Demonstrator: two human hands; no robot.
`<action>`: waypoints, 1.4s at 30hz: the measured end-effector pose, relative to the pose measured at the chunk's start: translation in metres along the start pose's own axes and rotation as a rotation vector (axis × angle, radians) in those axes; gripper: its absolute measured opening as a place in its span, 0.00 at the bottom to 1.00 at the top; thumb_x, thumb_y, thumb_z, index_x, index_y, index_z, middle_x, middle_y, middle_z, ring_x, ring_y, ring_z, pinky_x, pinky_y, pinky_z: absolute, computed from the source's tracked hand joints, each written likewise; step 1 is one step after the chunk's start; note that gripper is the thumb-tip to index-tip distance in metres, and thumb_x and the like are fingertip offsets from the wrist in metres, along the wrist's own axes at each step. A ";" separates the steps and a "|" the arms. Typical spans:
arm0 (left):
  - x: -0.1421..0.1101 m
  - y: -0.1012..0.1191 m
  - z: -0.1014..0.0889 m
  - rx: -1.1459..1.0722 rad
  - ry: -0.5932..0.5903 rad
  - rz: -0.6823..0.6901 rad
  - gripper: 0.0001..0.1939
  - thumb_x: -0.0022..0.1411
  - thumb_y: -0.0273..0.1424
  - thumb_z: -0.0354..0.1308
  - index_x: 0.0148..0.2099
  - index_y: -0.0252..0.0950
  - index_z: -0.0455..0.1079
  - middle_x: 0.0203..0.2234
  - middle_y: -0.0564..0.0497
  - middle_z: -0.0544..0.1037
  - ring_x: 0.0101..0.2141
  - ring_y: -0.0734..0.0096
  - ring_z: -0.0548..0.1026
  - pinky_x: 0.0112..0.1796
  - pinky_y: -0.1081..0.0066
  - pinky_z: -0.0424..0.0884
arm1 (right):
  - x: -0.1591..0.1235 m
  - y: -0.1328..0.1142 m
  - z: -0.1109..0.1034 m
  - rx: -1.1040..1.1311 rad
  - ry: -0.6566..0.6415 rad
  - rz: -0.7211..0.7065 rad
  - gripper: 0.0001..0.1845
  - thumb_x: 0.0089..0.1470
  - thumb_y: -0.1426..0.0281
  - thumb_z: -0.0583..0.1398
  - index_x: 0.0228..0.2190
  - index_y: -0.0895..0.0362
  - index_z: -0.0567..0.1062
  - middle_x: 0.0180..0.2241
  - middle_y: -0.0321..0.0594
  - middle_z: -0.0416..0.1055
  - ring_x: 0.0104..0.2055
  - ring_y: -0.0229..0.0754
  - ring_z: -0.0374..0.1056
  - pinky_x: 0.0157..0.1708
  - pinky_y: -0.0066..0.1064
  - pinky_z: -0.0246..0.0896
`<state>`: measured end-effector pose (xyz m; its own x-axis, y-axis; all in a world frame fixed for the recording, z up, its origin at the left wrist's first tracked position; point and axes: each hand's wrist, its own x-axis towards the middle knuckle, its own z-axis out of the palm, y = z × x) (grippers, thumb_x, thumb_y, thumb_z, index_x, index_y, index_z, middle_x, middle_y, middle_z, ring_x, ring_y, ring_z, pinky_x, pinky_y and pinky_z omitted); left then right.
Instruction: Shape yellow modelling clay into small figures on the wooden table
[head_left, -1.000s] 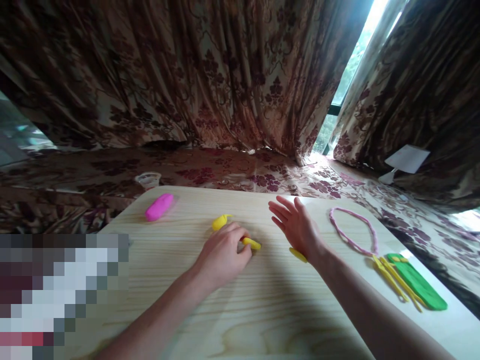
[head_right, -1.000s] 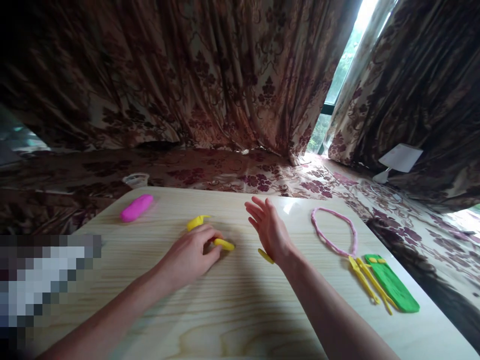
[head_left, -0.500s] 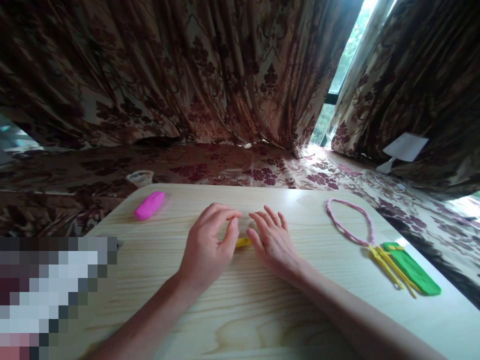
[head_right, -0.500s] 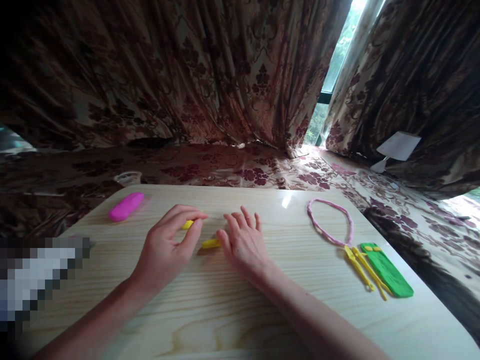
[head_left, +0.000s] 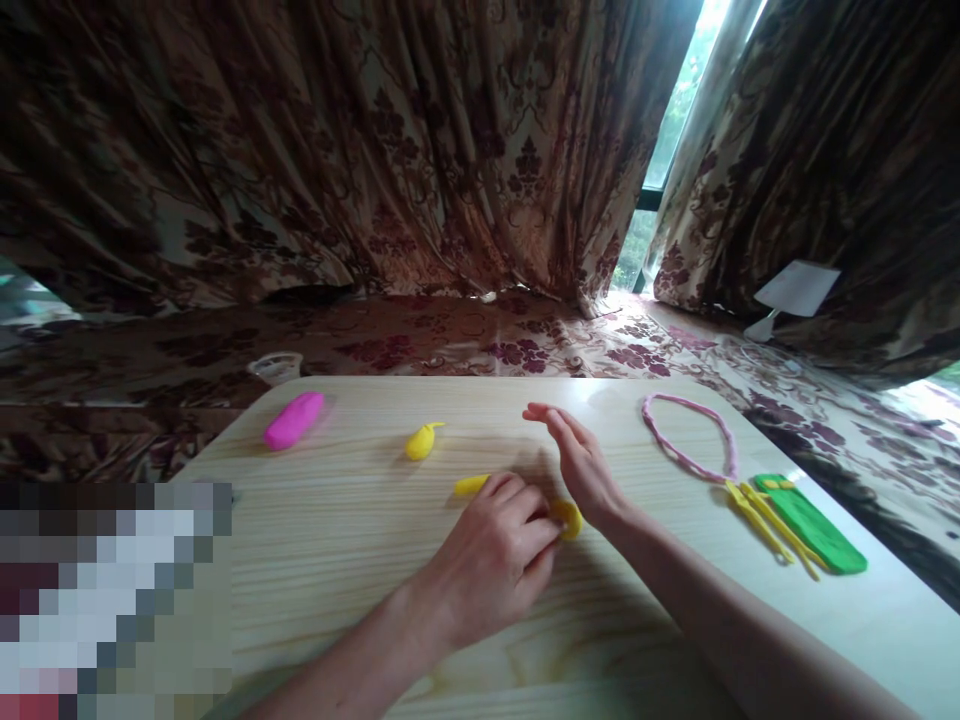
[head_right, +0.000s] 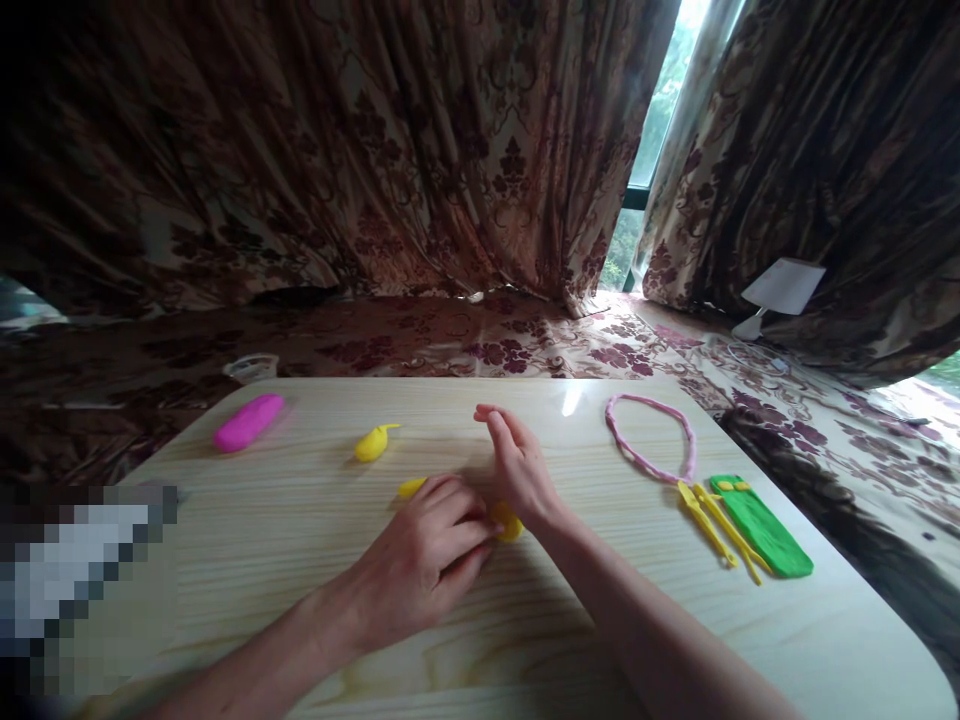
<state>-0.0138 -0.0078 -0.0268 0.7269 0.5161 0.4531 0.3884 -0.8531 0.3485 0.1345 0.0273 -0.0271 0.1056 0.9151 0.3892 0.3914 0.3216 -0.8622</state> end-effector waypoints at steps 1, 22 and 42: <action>0.000 -0.002 -0.001 -0.010 0.021 -0.019 0.10 0.61 0.25 0.50 0.38 0.37 0.72 0.31 0.48 0.72 0.37 0.64 0.69 0.42 0.60 0.64 | 0.000 -0.003 -0.004 -0.010 0.010 -0.026 0.21 0.62 0.62 0.43 0.43 0.56 0.71 0.46 0.42 0.71 0.51 0.42 0.64 0.53 0.36 0.56; 0.001 -0.032 -0.027 -0.084 0.570 -0.286 0.11 0.60 0.22 0.51 0.44 0.35 0.68 0.33 0.51 0.71 0.36 0.71 0.70 0.41 0.71 0.66 | 0.018 0.008 0.019 0.016 0.159 -0.128 0.17 0.62 0.71 0.43 0.48 0.57 0.64 0.46 0.46 0.69 0.50 0.40 0.64 0.50 0.37 0.59; 0.019 -0.011 -0.004 -0.144 0.101 -0.308 0.11 0.58 0.24 0.52 0.42 0.39 0.72 0.36 0.49 0.73 0.40 0.65 0.71 0.45 0.64 0.66 | -0.034 -0.012 -0.074 -0.502 -0.395 -0.185 0.04 0.48 0.72 0.63 0.31 0.57 0.77 0.33 0.44 0.72 0.38 0.47 0.66 0.40 0.40 0.58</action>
<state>-0.0064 0.0122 -0.0186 0.5254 0.7585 0.3855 0.4918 -0.6405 0.5899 0.1943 -0.0256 -0.0063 -0.3099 0.9067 0.2863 0.7590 0.4172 -0.4999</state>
